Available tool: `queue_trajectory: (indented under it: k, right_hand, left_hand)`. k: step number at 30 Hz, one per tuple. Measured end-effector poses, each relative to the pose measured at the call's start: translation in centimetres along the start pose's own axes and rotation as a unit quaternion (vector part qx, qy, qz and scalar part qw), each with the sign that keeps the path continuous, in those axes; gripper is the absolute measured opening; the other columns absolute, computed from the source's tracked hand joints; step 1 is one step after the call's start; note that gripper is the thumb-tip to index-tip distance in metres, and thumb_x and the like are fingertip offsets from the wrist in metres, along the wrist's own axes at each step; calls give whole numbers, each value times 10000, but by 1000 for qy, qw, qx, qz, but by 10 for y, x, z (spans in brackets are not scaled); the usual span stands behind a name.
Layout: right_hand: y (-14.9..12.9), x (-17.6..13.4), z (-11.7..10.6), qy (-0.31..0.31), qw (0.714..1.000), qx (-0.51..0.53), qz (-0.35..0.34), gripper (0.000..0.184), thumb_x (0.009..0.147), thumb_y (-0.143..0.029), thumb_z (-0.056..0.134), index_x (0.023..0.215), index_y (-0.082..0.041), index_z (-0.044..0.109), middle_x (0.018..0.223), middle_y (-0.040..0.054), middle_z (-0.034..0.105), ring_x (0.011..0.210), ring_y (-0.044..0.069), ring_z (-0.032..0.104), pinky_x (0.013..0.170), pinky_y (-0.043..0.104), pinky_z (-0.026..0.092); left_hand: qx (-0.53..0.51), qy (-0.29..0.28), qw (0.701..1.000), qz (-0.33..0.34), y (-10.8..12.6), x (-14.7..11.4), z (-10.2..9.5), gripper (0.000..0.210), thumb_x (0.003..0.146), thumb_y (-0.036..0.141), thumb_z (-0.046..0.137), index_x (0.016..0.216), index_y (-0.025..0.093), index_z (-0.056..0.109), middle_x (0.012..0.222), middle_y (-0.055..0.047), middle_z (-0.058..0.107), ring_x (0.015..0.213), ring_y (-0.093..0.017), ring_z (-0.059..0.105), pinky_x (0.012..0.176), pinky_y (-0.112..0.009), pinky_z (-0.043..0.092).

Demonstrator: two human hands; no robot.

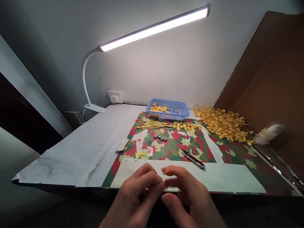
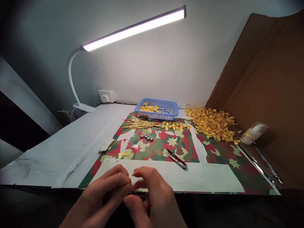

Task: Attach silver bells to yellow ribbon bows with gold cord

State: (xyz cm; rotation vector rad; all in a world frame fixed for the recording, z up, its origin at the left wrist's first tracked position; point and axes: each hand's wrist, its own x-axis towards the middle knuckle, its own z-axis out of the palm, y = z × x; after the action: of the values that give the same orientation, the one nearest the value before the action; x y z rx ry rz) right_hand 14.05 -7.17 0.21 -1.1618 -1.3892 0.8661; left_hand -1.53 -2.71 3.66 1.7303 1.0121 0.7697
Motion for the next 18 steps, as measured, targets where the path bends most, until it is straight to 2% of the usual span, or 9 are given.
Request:
queue_trajectory:
  k: [1,3,6,10,15,18]
  right_hand:
    - [2,1,4,-31,999,10,11,211,862,-231,590,1071,-260,596,821,-4,676,540,107,563,460,205,383]
    - [8,3,7,-40,999,-2,5,168,845,-179,588,1000,-239,616,632,-48,576,486,92,477,454,201,347]
    - [13,3,4,10,996,-52,-71,118,839,-142,616,911,-232,644,694,-36,575,549,89,501,499,187,379]
    - [14,0,2,31,982,-99,-155,123,917,-136,564,848,-223,615,776,-16,570,605,83,517,564,174,414]
    - [11,2,1,60,982,-101,-144,180,948,-139,504,793,-222,544,732,-25,519,596,96,483,539,192,395]
    - [5,2,-6,59,987,-66,-135,169,936,-143,534,790,-228,534,726,-30,530,600,101,487,538,199,399]
  left_hand:
    - [-11,-6,1000,-9,0,-1,-1,345,950,384,516,648,219,522,744,-3,494,675,-175,485,605,-265,422]
    - [-29,-15,999,-25,0,-3,-2,353,945,378,528,631,217,505,729,4,478,663,-172,458,595,-266,414]
    - [-51,-20,998,-41,-1,-3,-2,352,937,363,540,620,217,492,717,17,463,667,-169,434,611,-269,403]
    - [-75,-37,994,-65,1,-1,-1,336,928,376,554,636,219,504,716,27,456,682,-171,437,630,-273,401]
    - [-97,-65,991,-70,3,0,-2,342,962,427,487,703,222,577,732,25,502,706,-174,462,685,-276,407]
    - [-95,-25,990,-99,0,-1,-3,339,973,471,456,793,243,629,687,43,454,674,-164,435,657,-256,399]
